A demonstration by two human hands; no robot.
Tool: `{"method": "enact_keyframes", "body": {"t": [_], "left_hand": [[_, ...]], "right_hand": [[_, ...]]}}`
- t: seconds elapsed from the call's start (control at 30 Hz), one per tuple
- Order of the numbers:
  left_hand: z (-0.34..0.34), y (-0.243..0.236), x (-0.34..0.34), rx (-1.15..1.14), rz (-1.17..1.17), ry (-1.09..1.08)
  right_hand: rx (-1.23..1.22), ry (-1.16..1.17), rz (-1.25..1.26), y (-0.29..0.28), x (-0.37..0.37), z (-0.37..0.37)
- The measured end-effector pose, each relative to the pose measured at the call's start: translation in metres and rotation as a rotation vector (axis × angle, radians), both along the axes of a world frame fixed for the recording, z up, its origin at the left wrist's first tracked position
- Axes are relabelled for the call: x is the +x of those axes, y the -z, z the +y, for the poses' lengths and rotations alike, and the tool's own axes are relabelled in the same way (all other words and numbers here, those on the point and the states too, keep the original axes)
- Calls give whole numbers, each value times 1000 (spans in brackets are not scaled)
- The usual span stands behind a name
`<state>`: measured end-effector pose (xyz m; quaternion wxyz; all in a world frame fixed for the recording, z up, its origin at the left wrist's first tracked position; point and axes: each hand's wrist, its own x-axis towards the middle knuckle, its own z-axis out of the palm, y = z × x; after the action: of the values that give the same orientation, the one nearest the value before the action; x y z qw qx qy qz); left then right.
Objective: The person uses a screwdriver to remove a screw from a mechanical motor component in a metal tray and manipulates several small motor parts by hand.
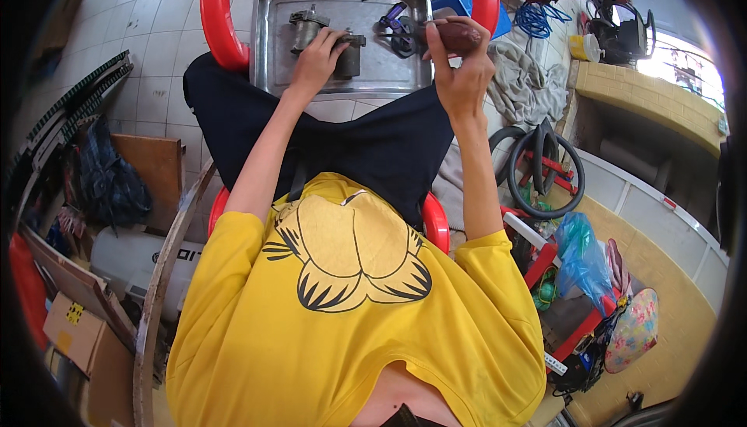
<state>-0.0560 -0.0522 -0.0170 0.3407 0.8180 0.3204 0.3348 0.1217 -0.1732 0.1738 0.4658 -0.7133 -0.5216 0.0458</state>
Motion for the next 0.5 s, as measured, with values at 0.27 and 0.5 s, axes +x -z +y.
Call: {"method": "enact_keyframes", "body": {"t": [0.27,0.5], "left_hand": [[2,0,-3,-8,1,-1],[0,-2,-3,-53,2,4]], "right_hand": [[-28,-126,20,3,-18,9],[-16,-154,-10,11,-20,16]]}}
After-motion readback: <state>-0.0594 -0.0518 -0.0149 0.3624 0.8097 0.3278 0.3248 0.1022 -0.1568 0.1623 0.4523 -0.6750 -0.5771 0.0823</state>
